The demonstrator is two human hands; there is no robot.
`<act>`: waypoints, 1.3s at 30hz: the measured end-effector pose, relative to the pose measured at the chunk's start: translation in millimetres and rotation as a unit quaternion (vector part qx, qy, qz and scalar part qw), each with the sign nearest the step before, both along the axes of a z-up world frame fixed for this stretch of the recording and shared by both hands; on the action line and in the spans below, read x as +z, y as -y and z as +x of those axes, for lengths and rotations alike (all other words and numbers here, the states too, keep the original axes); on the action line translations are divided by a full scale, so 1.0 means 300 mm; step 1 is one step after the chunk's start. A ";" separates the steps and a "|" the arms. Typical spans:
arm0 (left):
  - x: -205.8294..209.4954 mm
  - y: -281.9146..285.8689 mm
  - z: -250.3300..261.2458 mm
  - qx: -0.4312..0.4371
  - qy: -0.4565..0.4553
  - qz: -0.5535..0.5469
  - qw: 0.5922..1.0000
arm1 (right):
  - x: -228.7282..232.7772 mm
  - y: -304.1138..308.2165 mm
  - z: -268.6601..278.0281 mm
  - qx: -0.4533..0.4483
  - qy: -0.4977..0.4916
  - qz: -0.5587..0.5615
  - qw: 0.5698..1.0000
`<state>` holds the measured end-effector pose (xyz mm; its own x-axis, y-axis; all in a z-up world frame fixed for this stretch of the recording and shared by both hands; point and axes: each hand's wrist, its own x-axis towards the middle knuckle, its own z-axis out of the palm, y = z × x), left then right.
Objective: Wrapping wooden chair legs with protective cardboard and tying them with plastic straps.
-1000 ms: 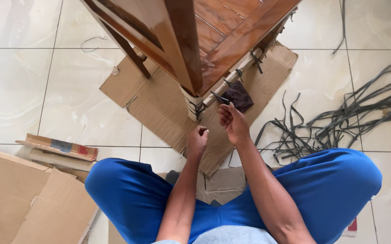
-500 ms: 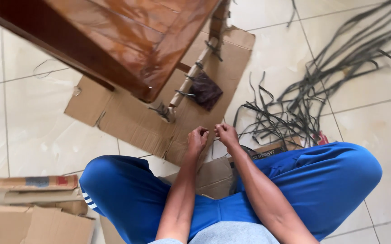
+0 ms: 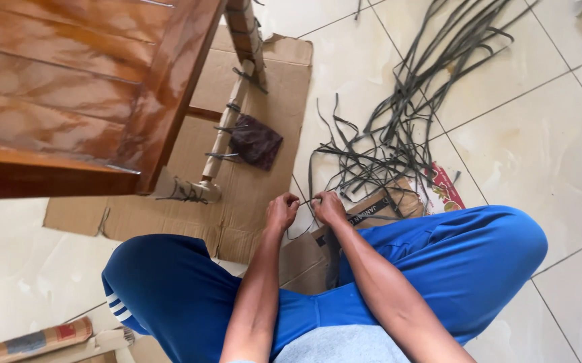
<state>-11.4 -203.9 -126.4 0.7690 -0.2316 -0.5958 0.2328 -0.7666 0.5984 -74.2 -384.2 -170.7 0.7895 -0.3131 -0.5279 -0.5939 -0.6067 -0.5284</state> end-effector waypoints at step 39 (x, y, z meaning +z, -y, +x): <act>0.011 0.073 0.011 -0.057 -0.009 -0.011 0.998 | -0.152 0.413 -0.005 -0.245 0.257 -0.119 0.927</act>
